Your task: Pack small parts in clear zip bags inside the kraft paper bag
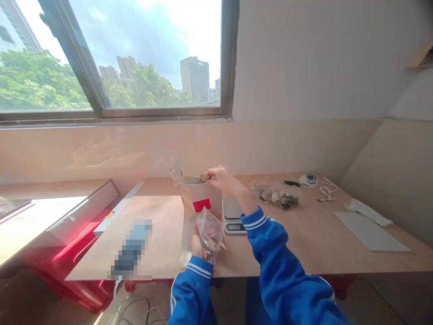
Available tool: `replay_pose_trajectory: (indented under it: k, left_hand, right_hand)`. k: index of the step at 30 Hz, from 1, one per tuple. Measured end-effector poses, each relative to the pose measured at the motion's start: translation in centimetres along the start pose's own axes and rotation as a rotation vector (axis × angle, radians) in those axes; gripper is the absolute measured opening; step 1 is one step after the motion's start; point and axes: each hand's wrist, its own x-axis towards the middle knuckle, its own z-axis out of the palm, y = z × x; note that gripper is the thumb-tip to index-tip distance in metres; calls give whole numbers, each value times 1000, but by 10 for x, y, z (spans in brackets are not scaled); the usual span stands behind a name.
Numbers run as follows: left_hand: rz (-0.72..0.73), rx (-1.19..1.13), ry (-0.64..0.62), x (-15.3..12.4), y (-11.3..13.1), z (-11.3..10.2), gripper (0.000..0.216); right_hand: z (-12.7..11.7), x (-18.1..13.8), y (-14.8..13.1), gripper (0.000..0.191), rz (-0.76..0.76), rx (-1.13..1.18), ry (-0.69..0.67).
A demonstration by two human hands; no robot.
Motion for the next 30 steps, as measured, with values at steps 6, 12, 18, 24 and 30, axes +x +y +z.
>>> replay_pose_trajectory:
  k: [6, 12, 18, 24, 30]
  left_hand:
    - [34, 73, -44, -2, 4, -1, 48]
    - [112, 30, -63, -7, 3, 3, 43]
    - [96, -91, -159, -12, -1, 9, 46]
    - [86, -114, -129, -6, 2, 5, 35]
    - [71, -162, -161, -4, 5, 4, 26]
  right_hand:
    - [-4, -12, -7, 17, 78, -93, 40]
    - [10, -60, -34, 19, 81, 342, 240]
    - [66, -117, -31, 23, 329, 441, -191]
    - [111, -128, -20, 11, 209, 333, -273]
    - [120, -130, -23, 21, 284, 263, -360]
